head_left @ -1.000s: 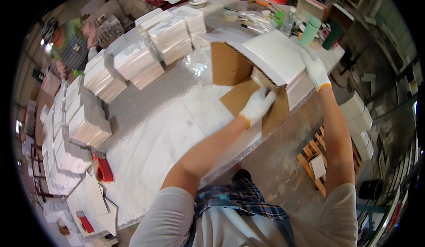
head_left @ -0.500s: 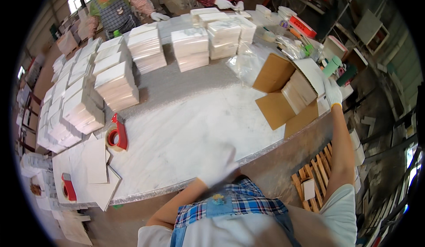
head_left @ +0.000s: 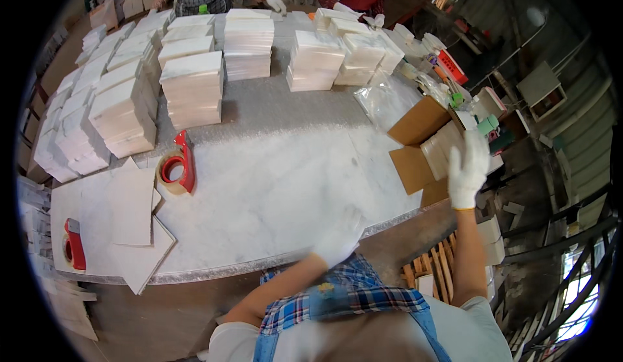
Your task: The person wraps stacks of white rectangular tiles in clear plastic film on a workbench, then places the wrapped bundles into a cardboard box. The process is repeated multiple times with consistent hand motions.
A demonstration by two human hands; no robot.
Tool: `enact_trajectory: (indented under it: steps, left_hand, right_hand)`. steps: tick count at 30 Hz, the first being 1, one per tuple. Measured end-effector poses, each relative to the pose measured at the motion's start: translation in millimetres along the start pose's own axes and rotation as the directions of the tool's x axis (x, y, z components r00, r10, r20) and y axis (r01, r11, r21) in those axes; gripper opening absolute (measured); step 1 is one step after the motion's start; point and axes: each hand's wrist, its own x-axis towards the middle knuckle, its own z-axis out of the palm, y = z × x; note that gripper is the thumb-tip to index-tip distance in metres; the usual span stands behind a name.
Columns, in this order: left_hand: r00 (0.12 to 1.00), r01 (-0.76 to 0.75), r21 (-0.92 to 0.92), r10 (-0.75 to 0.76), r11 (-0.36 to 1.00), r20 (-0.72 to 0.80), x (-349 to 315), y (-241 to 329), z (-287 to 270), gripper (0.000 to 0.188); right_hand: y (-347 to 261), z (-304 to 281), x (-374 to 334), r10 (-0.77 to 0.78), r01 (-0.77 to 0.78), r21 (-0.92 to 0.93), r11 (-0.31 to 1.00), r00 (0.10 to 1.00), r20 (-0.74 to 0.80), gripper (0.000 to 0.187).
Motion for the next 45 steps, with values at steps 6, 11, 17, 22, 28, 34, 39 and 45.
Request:
enact_trajectory:
  steps: [6,11,17,22,28,34,39,45]
  left_hand:
    - [0.997,-0.021,0.026,0.023,0.999,-0.071,3,2,-11,0.062]
    - [1.000,0.023,0.090,-0.024,0.996,0.007,7,-4,-10,0.063]
    - [0.974,-0.016,-0.232,-0.037,0.973,-0.222,6,-14,-1,0.054]
    - [1.000,0.013,-0.645,-0.028,0.764,-0.013,23,-36,-22,0.044]
    - [0.995,-0.046,-0.953,-0.075,0.298,-0.071,12,-67,3,0.027]
    - [0.992,0.089,-0.938,-0.114,0.334,0.053,22,-76,-7,0.022]
    - [0.996,-0.016,-0.879,-0.071,0.477,-0.057,13,-67,17,0.023]
    - [0.997,0.068,-0.880,-0.067,0.470,0.041,17,-48,-10,0.019]
  right_hand:
    - [-32,59,-26,-0.008,-0.039,0.167,0.985,0.962,0.273,0.045]
    - [-41,116,-47,0.166,-0.327,0.188,0.926,0.802,0.574,0.051]
    - [-39,202,-25,0.255,-0.456,0.110,0.883,0.664,0.703,0.060]
    - [-18,290,-1,0.194,-0.255,0.020,0.967,0.783,0.591,0.061]
    - [-51,369,15,0.243,-0.286,-0.018,0.958,0.779,0.577,0.063]
    - [-13,395,-3,0.230,-0.311,0.026,0.950,0.755,0.614,0.040]
    - [-36,337,-5,0.147,-0.241,0.236,0.941,0.923,0.356,0.049]
    - [-37,188,-68,0.101,-0.235,0.114,0.965,0.738,0.667,0.047]
